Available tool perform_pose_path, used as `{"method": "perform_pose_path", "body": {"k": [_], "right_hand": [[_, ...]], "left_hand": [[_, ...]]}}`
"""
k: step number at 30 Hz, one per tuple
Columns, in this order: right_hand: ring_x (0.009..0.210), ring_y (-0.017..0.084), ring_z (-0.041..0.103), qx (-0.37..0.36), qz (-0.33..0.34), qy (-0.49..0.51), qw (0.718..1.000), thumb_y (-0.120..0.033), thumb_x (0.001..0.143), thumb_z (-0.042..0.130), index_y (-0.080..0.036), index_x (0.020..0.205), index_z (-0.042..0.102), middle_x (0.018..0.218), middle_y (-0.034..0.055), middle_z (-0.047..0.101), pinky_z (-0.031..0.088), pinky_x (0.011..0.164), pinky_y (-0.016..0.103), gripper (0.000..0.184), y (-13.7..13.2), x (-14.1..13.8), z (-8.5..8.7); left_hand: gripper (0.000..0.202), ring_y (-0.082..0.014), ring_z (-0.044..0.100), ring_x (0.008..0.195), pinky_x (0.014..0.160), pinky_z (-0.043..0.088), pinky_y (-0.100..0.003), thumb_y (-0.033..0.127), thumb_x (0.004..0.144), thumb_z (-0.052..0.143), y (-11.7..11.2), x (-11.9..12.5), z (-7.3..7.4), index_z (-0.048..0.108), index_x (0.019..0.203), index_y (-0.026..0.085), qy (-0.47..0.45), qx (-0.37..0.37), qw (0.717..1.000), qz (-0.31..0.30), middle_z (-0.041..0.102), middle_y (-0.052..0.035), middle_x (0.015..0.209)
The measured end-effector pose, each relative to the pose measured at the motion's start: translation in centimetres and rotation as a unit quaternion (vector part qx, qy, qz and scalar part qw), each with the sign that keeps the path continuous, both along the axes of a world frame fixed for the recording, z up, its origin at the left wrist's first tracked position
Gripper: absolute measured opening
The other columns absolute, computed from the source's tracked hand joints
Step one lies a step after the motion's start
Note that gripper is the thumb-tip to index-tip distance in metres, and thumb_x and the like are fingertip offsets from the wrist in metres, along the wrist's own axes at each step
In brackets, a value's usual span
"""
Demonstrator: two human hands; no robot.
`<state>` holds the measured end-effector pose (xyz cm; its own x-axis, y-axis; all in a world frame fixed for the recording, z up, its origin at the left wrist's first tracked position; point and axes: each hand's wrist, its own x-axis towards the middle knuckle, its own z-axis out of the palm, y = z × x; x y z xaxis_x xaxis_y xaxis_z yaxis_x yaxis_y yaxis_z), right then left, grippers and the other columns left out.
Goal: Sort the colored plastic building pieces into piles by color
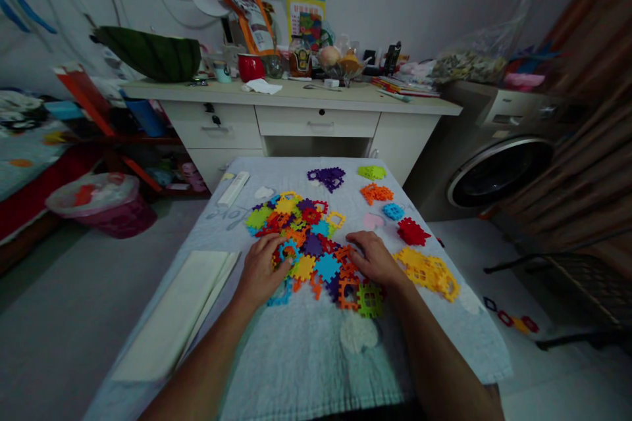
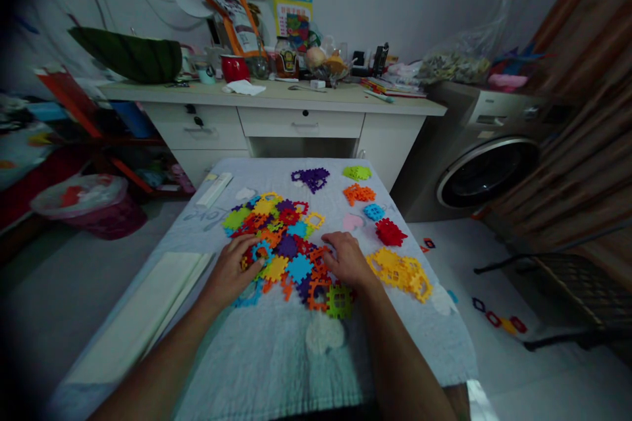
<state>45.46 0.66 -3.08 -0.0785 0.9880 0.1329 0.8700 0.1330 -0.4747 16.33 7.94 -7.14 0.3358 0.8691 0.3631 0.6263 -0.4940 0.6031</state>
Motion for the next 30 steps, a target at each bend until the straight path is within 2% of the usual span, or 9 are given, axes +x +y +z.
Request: {"method": "perform_pose_path", "body": {"k": [5,10,15,19,21,23,26,30], "right_hand": [[0.112,0.026,0.056,-0.034,0.020,0.012,0.999,-0.021,0.080,0.057,-0.015,0.125,0.062,0.120,0.0114,0.065,0.040,0.099,0.042,0.045,-0.1,0.1,-0.1],[0.107,0.023,0.057,-0.018,0.017,0.068,0.997,-0.016,0.077,0.057,-0.017,0.119,0.062,0.113,0.0098,0.064,0.043,0.097,0.039,0.042,0.0,0.0,-0.3],[0.091,0.018,0.060,0.006,-0.028,0.158,0.987,-0.013,0.074,0.055,-0.017,0.111,0.064,0.103,0.0068,0.065,0.048,0.086,0.031,0.038,0.4,-0.3,-0.6],[0.075,0.015,0.059,0.010,-0.062,0.228,0.972,-0.020,0.080,0.051,-0.018,0.108,0.063,0.091,0.0030,0.065,0.049,0.071,0.028,0.030,0.8,-0.6,-1.4],[0.072,0.015,0.059,0.019,-0.070,0.253,0.965,-0.022,0.081,0.050,-0.018,0.104,0.062,0.087,0.0023,0.065,0.048,0.068,0.028,0.027,1.0,-0.5,-1.8],[0.076,0.016,0.059,0.039,-0.071,0.230,0.970,-0.022,0.079,0.052,-0.018,0.100,0.062,0.088,0.0032,0.064,0.048,0.071,0.029,0.023,1.0,-0.4,-1.9],[0.083,0.019,0.059,0.050,-0.067,0.141,0.986,-0.023,0.077,0.057,-0.018,0.095,0.062,0.089,0.0054,0.064,0.046,0.077,0.031,0.019,0.6,-0.2,-1.3],[0.079,0.019,0.056,-0.005,-0.052,0.048,0.997,-0.021,0.075,0.060,-0.017,0.092,0.062,0.082,0.0034,0.063,0.040,0.073,0.030,0.018,-0.1,-0.2,-0.3]], "left_hand": [[0.040,-0.0289,0.055,0.121,0.105,0.043,-0.048,0.039,0.083,0.057,0.0,0.0,-0.1,0.063,0.119,0.022,0.000,0.001,1.000,0.001,0.058,-0.0094,0.129],[0.040,-0.0286,0.056,0.119,0.105,0.044,-0.048,0.038,0.082,0.058,-0.1,0.1,0.2,0.063,0.118,0.021,-0.001,-0.002,1.000,-0.001,0.059,-0.0096,0.127],[0.039,-0.0276,0.057,0.118,0.104,0.044,-0.046,0.036,0.081,0.059,-0.1,0.1,0.3,0.063,0.117,0.022,0.000,-0.001,1.000,0.000,0.060,-0.0086,0.126],[0.039,-0.0277,0.056,0.118,0.104,0.044,-0.047,0.035,0.083,0.057,-0.2,0.1,0.3,0.063,0.118,0.020,-0.003,0.000,1.000,-0.006,0.060,-0.0099,0.126],[0.039,-0.0280,0.056,0.118,0.104,0.044,-0.047,0.035,0.083,0.057,-0.2,0.1,0.3,0.063,0.118,0.020,-0.003,0.000,1.000,-0.006,0.060,-0.0103,0.126],[0.039,-0.0284,0.057,0.118,0.104,0.044,-0.047,0.036,0.082,0.057,-0.2,0.1,0.4,0.064,0.117,0.020,-0.001,0.000,1.000,-0.004,0.060,-0.0102,0.126],[0.038,-0.0285,0.057,0.117,0.104,0.045,-0.047,0.037,0.082,0.058,-0.1,0.1,0.4,0.064,0.116,0.021,0.004,0.003,1.000,0.001,0.061,-0.0094,0.125],[0.039,-0.0287,0.057,0.117,0.104,0.045,-0.047,0.037,0.082,0.057,-0.1,0.1,0.3,0.064,0.117,0.021,0.001,0.007,1.000,0.000,0.060,-0.0097,0.126]]}}
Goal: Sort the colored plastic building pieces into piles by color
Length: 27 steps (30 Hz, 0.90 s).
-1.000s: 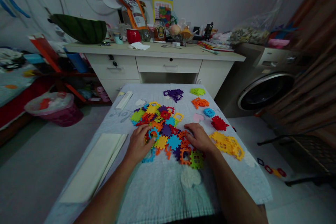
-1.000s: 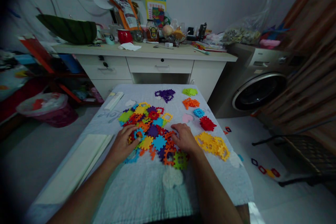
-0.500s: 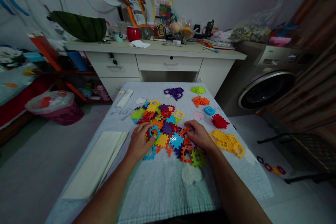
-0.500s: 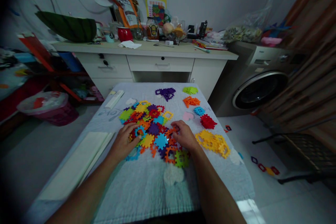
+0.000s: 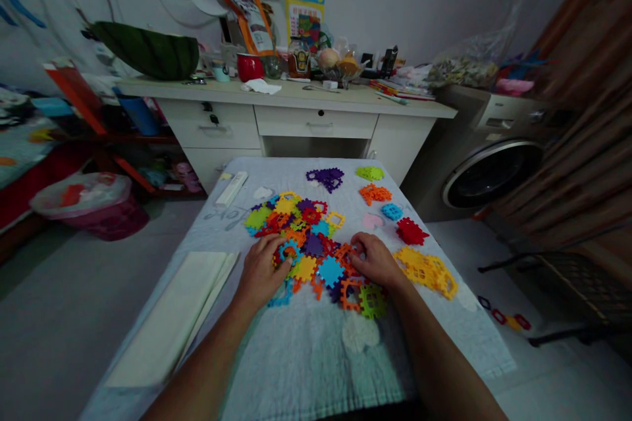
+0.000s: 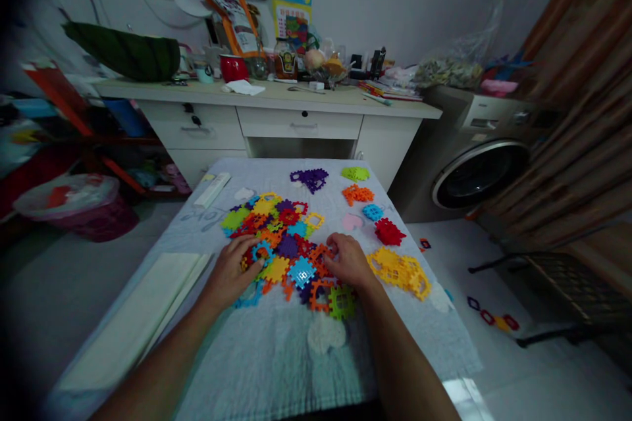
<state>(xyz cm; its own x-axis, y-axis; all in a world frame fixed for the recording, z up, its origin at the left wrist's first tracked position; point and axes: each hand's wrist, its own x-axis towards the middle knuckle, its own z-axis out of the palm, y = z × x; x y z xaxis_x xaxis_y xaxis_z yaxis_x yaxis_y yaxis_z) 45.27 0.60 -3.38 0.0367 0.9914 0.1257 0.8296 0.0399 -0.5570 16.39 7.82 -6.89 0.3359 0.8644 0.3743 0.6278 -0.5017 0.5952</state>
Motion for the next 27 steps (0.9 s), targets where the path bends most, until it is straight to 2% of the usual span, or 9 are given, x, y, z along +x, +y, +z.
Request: {"method": "perform_pose_path", "body": {"k": [3,6,13,19,23,27], "right_hand": [[0.074,0.017,0.055,-0.025,0.004,0.006,1.000,-0.014,0.073,0.057,-0.018,0.089,0.062,0.078,0.0017,0.063,0.038,0.070,0.028,0.018,-0.2,-0.2,0.2],[0.072,0.016,0.055,-0.011,-0.014,0.054,0.998,-0.014,0.075,0.053,-0.018,0.091,0.062,0.079,0.0014,0.063,0.039,0.067,0.027,0.019,-0.1,-0.2,0.0],[0.064,0.015,0.053,0.060,-0.072,0.121,0.988,-0.026,0.082,0.053,-0.018,0.103,0.062,0.077,0.0012,0.061,0.041,0.060,0.027,0.025,0.2,0.2,-1.0],[0.061,0.016,0.052,0.101,-0.135,0.164,0.972,-0.036,0.081,0.057,-0.017,0.100,0.063,0.074,0.0011,0.059,0.042,0.058,0.028,0.028,0.3,0.3,-1.1],[0.060,0.015,0.051,0.131,-0.162,0.161,0.965,-0.040,0.080,0.058,-0.018,0.096,0.064,0.076,0.0020,0.060,0.042,0.058,0.028,0.028,0.3,0.7,0.9],[0.060,0.014,0.052,0.128,-0.147,0.107,0.975,-0.036,0.080,0.060,-0.019,0.096,0.065,0.076,0.0012,0.062,0.041,0.059,0.027,0.024,1.4,2.7,4.6]], "left_hand": [[0.039,-0.0288,0.057,0.118,0.104,0.044,-0.048,0.037,0.082,0.057,0.0,0.0,-0.2,0.063,0.118,0.021,-0.003,-0.001,1.000,0.003,0.059,-0.0095,0.127],[0.039,-0.0283,0.057,0.117,0.103,0.044,-0.047,0.036,0.082,0.058,0.0,0.0,-0.3,0.063,0.118,0.022,-0.004,0.000,1.000,0.004,0.060,-0.0088,0.127],[0.039,-0.0288,0.056,0.118,0.103,0.044,-0.048,0.036,0.083,0.057,-0.1,0.1,-0.1,0.063,0.119,0.021,0.003,-0.008,1.000,0.003,0.059,-0.0096,0.128],[0.038,-0.0287,0.057,0.117,0.102,0.045,-0.048,0.033,0.082,0.057,-0.3,0.2,-0.2,0.064,0.118,0.022,-0.007,0.001,1.000,0.014,0.060,-0.0092,0.127],[0.038,-0.0281,0.057,0.117,0.102,0.046,-0.048,0.032,0.082,0.058,-0.3,0.2,-0.3,0.064,0.118,0.022,-0.010,0.005,1.000,0.016,0.061,-0.0088,0.126],[0.037,-0.0280,0.057,0.117,0.102,0.045,-0.048,0.031,0.082,0.056,-0.2,0.2,-0.4,0.064,0.117,0.022,-0.011,0.004,1.000,0.018,0.061,-0.0090,0.126]]}}
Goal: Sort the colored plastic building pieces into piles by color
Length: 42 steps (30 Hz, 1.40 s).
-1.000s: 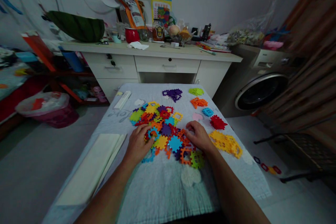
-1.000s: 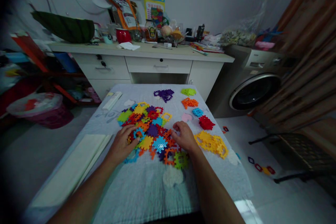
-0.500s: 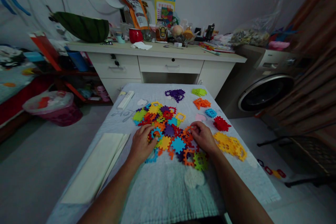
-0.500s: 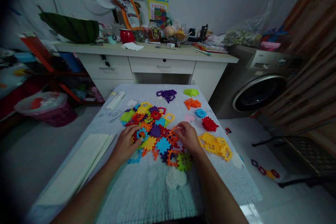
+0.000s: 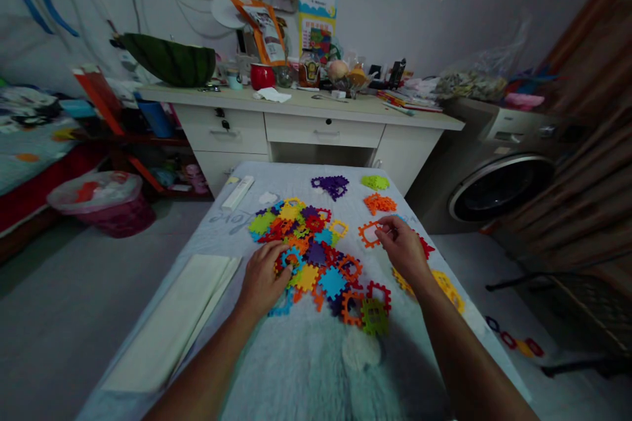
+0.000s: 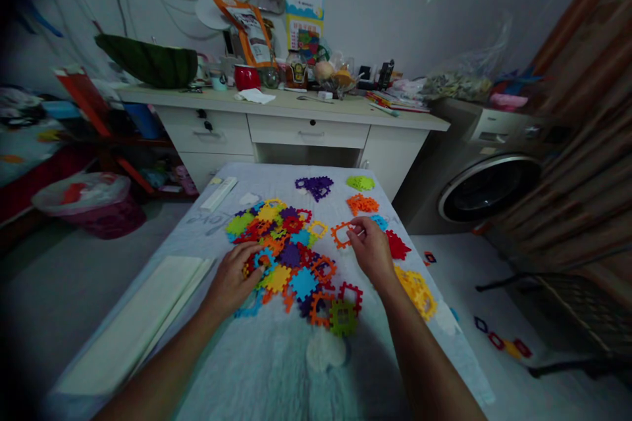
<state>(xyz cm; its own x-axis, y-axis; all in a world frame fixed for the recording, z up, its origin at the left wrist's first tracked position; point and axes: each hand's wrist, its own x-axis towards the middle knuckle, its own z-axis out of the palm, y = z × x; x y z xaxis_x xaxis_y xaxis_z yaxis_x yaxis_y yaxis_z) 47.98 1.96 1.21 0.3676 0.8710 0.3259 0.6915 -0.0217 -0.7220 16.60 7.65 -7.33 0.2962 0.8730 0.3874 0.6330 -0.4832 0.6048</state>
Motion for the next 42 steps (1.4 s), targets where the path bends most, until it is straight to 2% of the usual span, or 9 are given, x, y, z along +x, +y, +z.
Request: {"method": "perform_pose_path", "body": {"k": [3,6,12,18,24,27,30,36,42], "right_hand": [[0.062,0.014,0.054,-0.018,-0.016,-0.072,0.997,-0.028,0.080,0.062,-0.019,0.094,0.066,0.077,0.0009,0.064,0.041,0.061,0.026,0.018,2.6,2.7,2.4],[0.066,0.014,0.057,-0.074,-0.045,-0.146,0.985,-0.017,0.079,0.061,-0.018,0.094,0.068,0.077,0.0017,0.066,0.040,0.064,0.025,0.016,6.4,5.4,3.2],[0.074,0.017,0.062,-0.174,-0.063,-0.209,0.960,-0.011,0.078,0.062,-0.016,0.092,0.071,0.085,0.0079,0.071,0.041,0.066,0.026,0.017,13.1,7.9,1.2],[0.079,0.021,0.063,-0.167,-0.089,-0.207,0.960,-0.005,0.072,0.061,-0.015,0.081,0.071,0.079,0.0108,0.070,0.042,0.069,0.030,0.016,15.6,8.1,-1.0],[0.080,0.021,0.062,-0.133,-0.112,-0.202,0.964,-0.009,0.074,0.059,-0.016,0.081,0.069,0.083,0.0108,0.069,0.043,0.070,0.030,0.014,14.4,7.7,-0.6],[0.081,0.020,0.061,-0.073,-0.102,-0.170,0.978,-0.016,0.077,0.057,-0.017,0.084,0.068,0.087,0.0089,0.070,0.044,0.074,0.030,0.013,12.2,6.6,0.2],[0.080,0.018,0.061,-0.030,-0.049,-0.114,0.992,-0.022,0.079,0.056,-0.017,0.085,0.067,0.086,0.0057,0.070,0.045,0.074,0.030,0.013,9.3,4.5,0.1],[0.071,0.016,0.060,-0.073,0.093,-0.039,0.992,-0.026,0.081,0.057,-0.018,0.091,0.066,0.080,0.0021,0.067,0.045,0.069,0.028,0.015,5.3,-0.6,-3.2],[0.106,0.024,0.057,-0.055,0.129,-0.159,0.977,-0.017,0.081,0.061,-0.018,0.107,0.070,0.114,0.0117,0.064,0.043,0.093,0.037,0.027,5.8,-3.0,-6.5]], "left_hand": [[0.037,-0.0284,0.057,0.118,0.102,0.045,-0.049,0.032,0.083,0.056,0.0,-0.1,-0.1,0.064,0.117,0.022,-0.002,0.000,1.000,0.000,0.061,-0.0091,0.126],[0.037,-0.0285,0.056,0.119,0.103,0.045,-0.049,0.033,0.083,0.056,0.0,-0.1,-0.2,0.064,0.118,0.022,-0.002,-0.001,1.000,-0.002,0.061,-0.0091,0.127],[0.037,-0.0282,0.057,0.119,0.103,0.045,-0.049,0.034,0.084,0.056,0.1,-0.3,-0.3,0.064,0.118,0.023,0.004,-0.007,1.000,-0.002,0.060,-0.0088,0.128],[0.037,-0.0286,0.056,0.120,0.104,0.045,-0.050,0.036,0.084,0.056,0.0,-0.3,-0.2,0.064,0.118,0.023,-0.005,-0.015,1.000,-0.003,0.060,-0.0097,0.129],[0.036,-0.0290,0.057,0.119,0.104,0.045,-0.050,0.035,0.083,0.057,0.1,-0.2,-0.1,0.066,0.115,0.022,-0.009,-0.016,1.000,-0.003,0.061,-0.0103,0.127],[0.036,-0.0280,0.057,0.118,0.103,0.046,-0.048,0.035,0.083,0.058,0.1,-0.2,0.0,0.066,0.115,0.022,-0.013,-0.015,1.000,-0.006,0.061,-0.0095,0.126],[0.034,-0.0270,0.058,0.116,0.101,0.047,-0.047,0.037,0.083,0.057,0.1,-0.3,0.3,0.066,0.113,0.022,-0.020,-0.016,1.000,-0.007,0.062,-0.0093,0.124],[0.027,-0.0261,0.058,0.116,0.103,0.046,-0.046,0.039,0.085,0.057,0.1,-0.2,0.9,0.069,0.103,0.023,-0.038,-0.022,0.999,0.002,0.061,-0.0082,0.123],[0.020,-0.0259,0.059,0.112,0.102,0.045,-0.046,0.037,0.083,0.058,0.3,-0.4,1.2,0.068,0.093,0.023,-0.041,-0.015,0.999,0.031,0.062,-0.0076,0.120]]}}
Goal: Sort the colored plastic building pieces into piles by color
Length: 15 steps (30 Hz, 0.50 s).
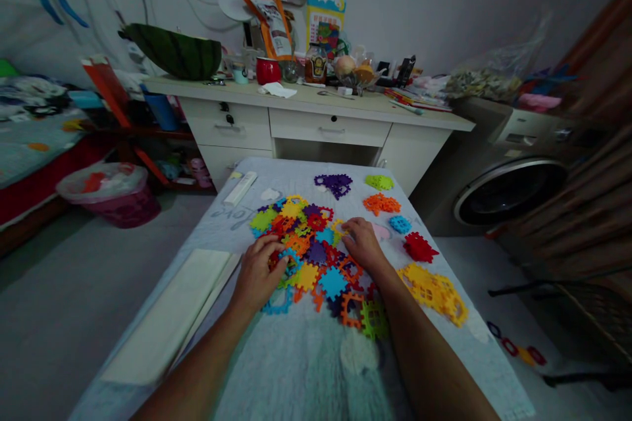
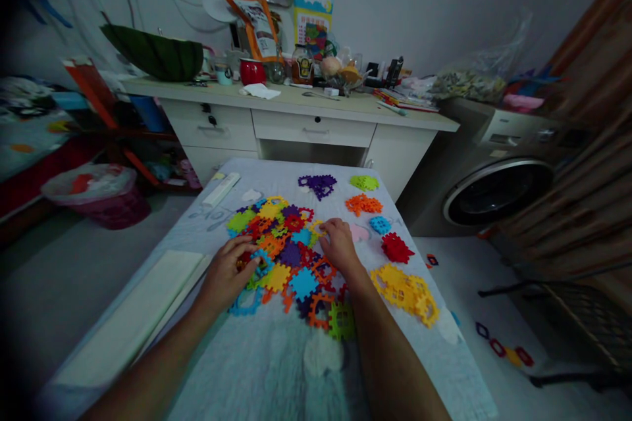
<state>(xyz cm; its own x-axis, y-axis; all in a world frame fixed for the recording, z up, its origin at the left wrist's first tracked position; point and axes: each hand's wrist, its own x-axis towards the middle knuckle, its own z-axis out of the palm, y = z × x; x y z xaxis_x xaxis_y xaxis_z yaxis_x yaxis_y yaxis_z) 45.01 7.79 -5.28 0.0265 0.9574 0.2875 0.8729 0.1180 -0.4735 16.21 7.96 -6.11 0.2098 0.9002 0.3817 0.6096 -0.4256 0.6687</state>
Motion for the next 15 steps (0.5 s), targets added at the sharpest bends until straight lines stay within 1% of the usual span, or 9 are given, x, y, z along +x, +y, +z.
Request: {"method": "perform_pose_path", "body": {"k": [3,8,11,15], "right_hand": [[0.111,0.027,0.053,-0.009,-0.020,-0.037,0.999,-0.017,0.082,0.063,-0.021,0.111,0.071,0.122,0.0128,0.061,0.040,0.095,0.040,0.030,0.4,0.1,-0.6],[0.105,0.024,0.054,-0.035,-0.008,-0.028,0.999,-0.021,0.085,0.062,-0.019,0.101,0.071,0.112,0.0105,0.063,0.040,0.094,0.039,0.019,0.5,0.8,-0.6],[0.103,0.023,0.054,-0.026,-0.003,-0.011,1.000,-0.020,0.083,0.063,-0.018,0.097,0.070,0.107,0.0099,0.062,0.041,0.094,0.038,0.015,0.4,1.3,-0.7],[0.098,0.021,0.055,0.007,-0.004,0.028,1.000,-0.019,0.082,0.062,-0.017,0.094,0.068,0.104,0.0083,0.057,0.045,0.092,0.036,0.013,0.5,1.6,-1.0]], "left_hand": [[0.020,-0.0256,0.060,0.110,0.100,0.046,-0.045,0.038,0.084,0.058,0.1,0.0,0.2,0.068,0.090,0.022,-0.002,0.005,1.000,0.020,0.063,-0.0076,0.117],[0.020,-0.0256,0.060,0.109,0.100,0.045,-0.045,0.040,0.085,0.058,0.3,0.1,0.1,0.067,0.088,0.022,-0.006,0.009,0.999,0.041,0.063,-0.0074,0.114],[0.021,-0.0252,0.059,0.109,0.101,0.045,-0.044,0.040,0.086,0.057,0.5,0.2,-0.2,0.066,0.090,0.022,-0.007,0.010,0.999,0.040,0.063,-0.0074,0.114],[0.021,-0.0253,0.059,0.110,0.101,0.045,-0.044,0.036,0.085,0.058,0.6,0.1,-0.4,0.065,0.098,0.022,-0.008,0.015,0.999,0.034,0.063,-0.0072,0.112]]}}
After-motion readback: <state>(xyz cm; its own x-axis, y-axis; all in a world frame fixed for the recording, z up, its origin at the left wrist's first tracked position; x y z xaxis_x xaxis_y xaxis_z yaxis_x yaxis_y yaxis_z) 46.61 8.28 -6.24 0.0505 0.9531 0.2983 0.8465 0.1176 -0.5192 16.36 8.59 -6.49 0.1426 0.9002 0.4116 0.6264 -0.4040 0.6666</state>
